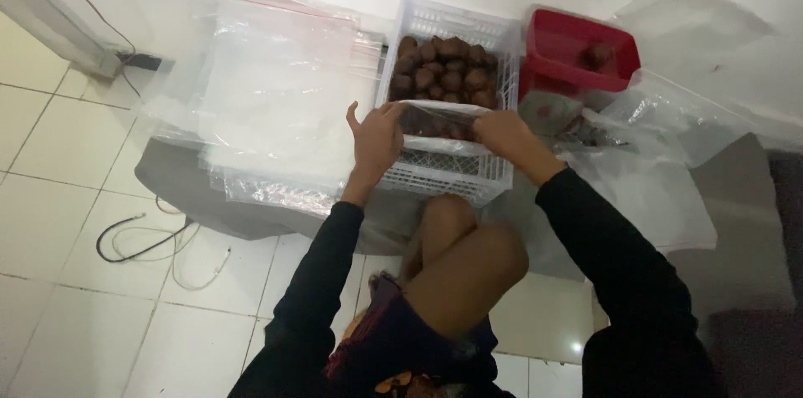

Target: The person sits on the floor and packs brown, round objects from a white basket into a clear plastic bag. They then seal the bag and place it aside.

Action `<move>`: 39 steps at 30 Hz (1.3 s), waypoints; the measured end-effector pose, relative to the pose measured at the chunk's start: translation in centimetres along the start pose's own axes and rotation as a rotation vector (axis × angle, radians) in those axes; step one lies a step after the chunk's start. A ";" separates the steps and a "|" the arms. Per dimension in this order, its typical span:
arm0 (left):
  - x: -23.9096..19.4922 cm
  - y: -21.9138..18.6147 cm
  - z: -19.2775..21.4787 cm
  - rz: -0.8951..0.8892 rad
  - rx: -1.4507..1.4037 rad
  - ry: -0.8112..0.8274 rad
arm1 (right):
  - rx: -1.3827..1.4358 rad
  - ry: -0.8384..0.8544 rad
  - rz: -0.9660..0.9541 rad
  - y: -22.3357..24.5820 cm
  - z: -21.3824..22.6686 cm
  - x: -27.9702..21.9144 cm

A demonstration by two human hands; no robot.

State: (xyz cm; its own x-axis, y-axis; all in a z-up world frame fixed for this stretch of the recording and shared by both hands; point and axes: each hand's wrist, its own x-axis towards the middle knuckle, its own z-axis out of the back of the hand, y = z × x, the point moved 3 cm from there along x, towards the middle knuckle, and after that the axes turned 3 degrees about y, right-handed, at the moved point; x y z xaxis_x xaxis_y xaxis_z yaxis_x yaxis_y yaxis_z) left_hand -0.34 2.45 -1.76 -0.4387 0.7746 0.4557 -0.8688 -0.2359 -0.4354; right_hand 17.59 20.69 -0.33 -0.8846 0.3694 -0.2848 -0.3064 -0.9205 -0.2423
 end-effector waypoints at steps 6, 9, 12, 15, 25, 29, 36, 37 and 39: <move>0.3 1.5 -2.5 0.038 0.033 0.201 | 0.243 0.077 -0.002 -1.5 -0.7 0.7; 0.7 0.2 -1.0 0.032 0.057 0.298 | 0.342 0.049 -0.008 1.6 4.4 -1.9; 0.7 0.1 -0.7 0.044 0.095 0.403 | 0.400 0.029 0.004 1.1 4.1 -2.6; 0.6 -1.0 0.6 -0.010 0.159 0.364 | 0.216 -0.072 0.023 0.8 0.5 -1.9; 0.8 0.3 -1.6 -0.003 0.203 0.481 | 0.088 -0.064 -0.037 2.1 -2.7 -1.0; 0.8 -0.4 -0.8 0.002 0.177 0.468 | 0.206 -0.037 -0.037 1.7 -3.5 -0.6; 0.9 0.5 -2.4 0.020 0.076 0.514 | 0.623 -0.417 -0.281 -2.0 7.1 -4.7; 1.1 0.3 -1.9 0.019 0.074 0.515 | 0.622 -0.415 -0.283 -4.3 7.5 -4.8; 1.3 -0.3 -1.1 0.004 0.065 0.536 | 0.304 -0.627 -0.524 -9.2 8.8 -5.9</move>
State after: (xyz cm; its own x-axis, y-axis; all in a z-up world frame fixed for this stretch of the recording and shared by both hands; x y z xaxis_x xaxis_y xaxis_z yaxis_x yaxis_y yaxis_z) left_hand -0.41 4.18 -1.94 -0.2779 0.9605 -0.0139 -0.8872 -0.2622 -0.3798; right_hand 22.54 25.83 11.75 -0.6068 0.6988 0.3788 -0.7293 -0.6790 0.0843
